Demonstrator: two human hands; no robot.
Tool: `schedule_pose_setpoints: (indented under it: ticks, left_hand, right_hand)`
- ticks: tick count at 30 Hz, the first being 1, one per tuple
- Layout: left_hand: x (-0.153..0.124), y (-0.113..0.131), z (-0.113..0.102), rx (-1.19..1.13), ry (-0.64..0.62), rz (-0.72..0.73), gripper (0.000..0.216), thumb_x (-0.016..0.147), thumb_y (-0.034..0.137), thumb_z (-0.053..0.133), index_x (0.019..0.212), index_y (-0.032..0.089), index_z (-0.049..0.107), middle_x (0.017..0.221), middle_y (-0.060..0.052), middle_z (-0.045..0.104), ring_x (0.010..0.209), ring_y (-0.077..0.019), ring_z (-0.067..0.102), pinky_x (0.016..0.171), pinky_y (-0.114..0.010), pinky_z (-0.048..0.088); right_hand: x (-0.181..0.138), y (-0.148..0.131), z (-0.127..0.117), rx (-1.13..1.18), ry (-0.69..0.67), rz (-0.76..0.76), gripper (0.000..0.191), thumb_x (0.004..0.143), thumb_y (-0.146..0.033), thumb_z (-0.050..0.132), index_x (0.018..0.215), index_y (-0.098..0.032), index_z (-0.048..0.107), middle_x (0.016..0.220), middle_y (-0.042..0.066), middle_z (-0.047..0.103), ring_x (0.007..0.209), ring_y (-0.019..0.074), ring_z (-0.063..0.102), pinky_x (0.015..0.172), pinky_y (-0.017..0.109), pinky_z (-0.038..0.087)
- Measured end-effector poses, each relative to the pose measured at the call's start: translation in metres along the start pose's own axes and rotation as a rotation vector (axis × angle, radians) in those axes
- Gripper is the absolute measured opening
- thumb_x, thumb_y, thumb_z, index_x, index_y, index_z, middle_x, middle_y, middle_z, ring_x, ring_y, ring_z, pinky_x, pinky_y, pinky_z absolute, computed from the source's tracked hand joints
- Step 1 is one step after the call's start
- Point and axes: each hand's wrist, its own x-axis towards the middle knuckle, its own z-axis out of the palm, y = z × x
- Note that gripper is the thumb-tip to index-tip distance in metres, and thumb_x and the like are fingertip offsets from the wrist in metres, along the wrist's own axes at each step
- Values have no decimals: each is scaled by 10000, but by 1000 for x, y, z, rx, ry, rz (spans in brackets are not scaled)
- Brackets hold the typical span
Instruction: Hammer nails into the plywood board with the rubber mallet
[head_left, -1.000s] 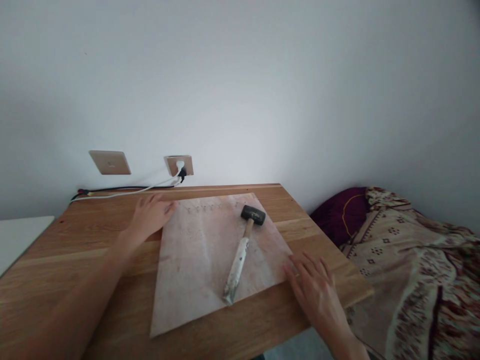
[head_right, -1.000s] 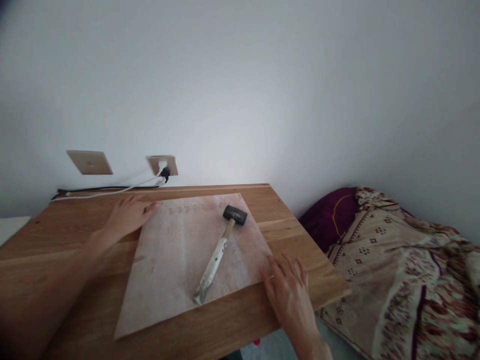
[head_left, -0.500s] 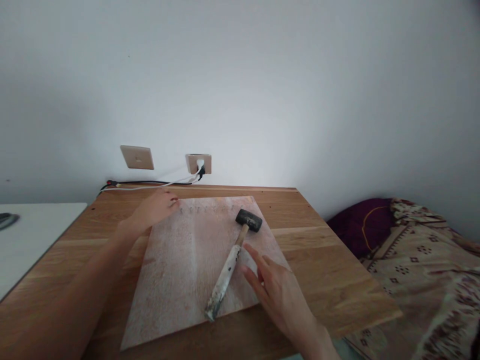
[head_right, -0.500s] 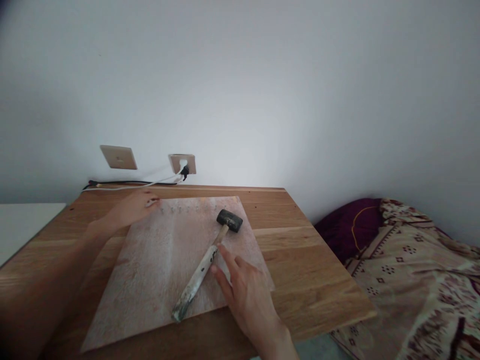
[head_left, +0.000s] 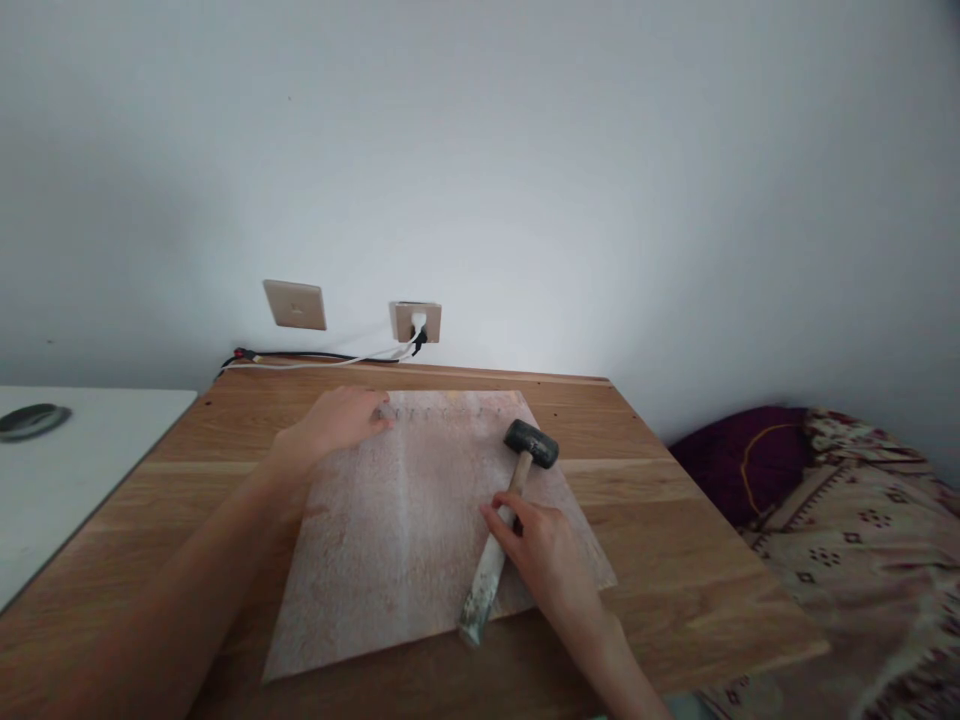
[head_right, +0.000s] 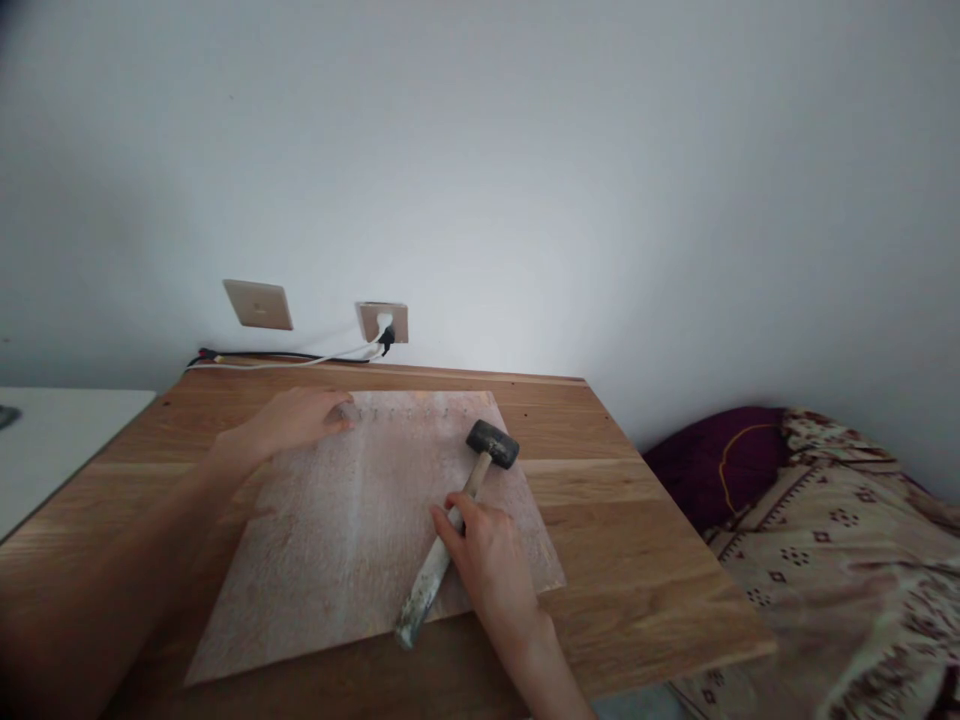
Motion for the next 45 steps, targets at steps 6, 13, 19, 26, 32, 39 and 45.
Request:
schedule_pose_setpoints:
  ticks: [6, 13, 19, 26, 32, 39, 45]
  left_hand:
    - [-2, -4, -2, -65, 29, 14, 195, 897, 306, 611, 1010, 212, 739, 1057, -121, 762, 1005, -310, 694, 860, -365, 487]
    - [6, -17, 8, -239, 117, 134, 98, 817, 173, 592, 791, 211, 678, 862, -63, 735, 848, -245, 651, 767, -313, 419]
    - [9, -14, 8, -570, 241, 73, 171, 817, 318, 626, 694, 200, 614, 725, -31, 668, 721, -200, 600, 701, -303, 423]
    - [18, -10, 23, -1506, 227, -116, 206, 729, 350, 694, 813, 165, 662, 826, -60, 711, 748, -156, 634, 728, -279, 492]
    - [24, 0, 34, -909, 159, -152, 163, 802, 341, 629, 804, 188, 687, 781, -35, 696, 726, -181, 618, 650, -274, 436]
    - [18, 19, 39, -340, 134, -27, 175, 942, 219, 504, 1062, 162, 617, 968, -135, 737, 916, -275, 683, 830, -369, 479]
    - [16, 22, 40, -222, 151, 37, 241, 996, 180, 424, 1007, 168, 664, 1095, -166, 741, 1055, -281, 682, 949, -386, 478]
  right_hand:
    - [17, 6, -19, -56, 5, -62, 345, 1037, -475, 553, 1122, -234, 785, 699, 43, 760, 669, 235, 744, 625, 296, 472]
    - [134, 10, -47, -258, 18, 49, 276, 1022, -334, 536, 1091, -190, 761, 1040, 125, 788, 987, 259, 727, 817, 318, 502]
    - [179, 20, -17, -127, -56, 91, 101, 839, -105, 647, 830, -144, 740, 1002, 204, 778, 1069, 329, 704, 925, 401, 496]
    - [193, 32, -25, 396, 66, 36, 154, 861, -304, 556, 740, -217, 592, 725, 66, 650, 764, 220, 656, 730, 339, 520]
    - [193, 28, -44, 722, 36, -58, 364, 881, -585, 404, 715, -262, 419, 664, 2, 490, 550, 143, 443, 452, 243, 383]
    - [197, 26, -21, 310, -36, 86, 373, 889, -479, 601, 624, -221, 546, 638, 54, 604, 668, 197, 612, 606, 287, 466]
    - [187, 16, -5, -51, -139, 107, 224, 864, -342, 680, 720, -173, 702, 997, 196, 769, 1133, 354, 681, 970, 438, 474]
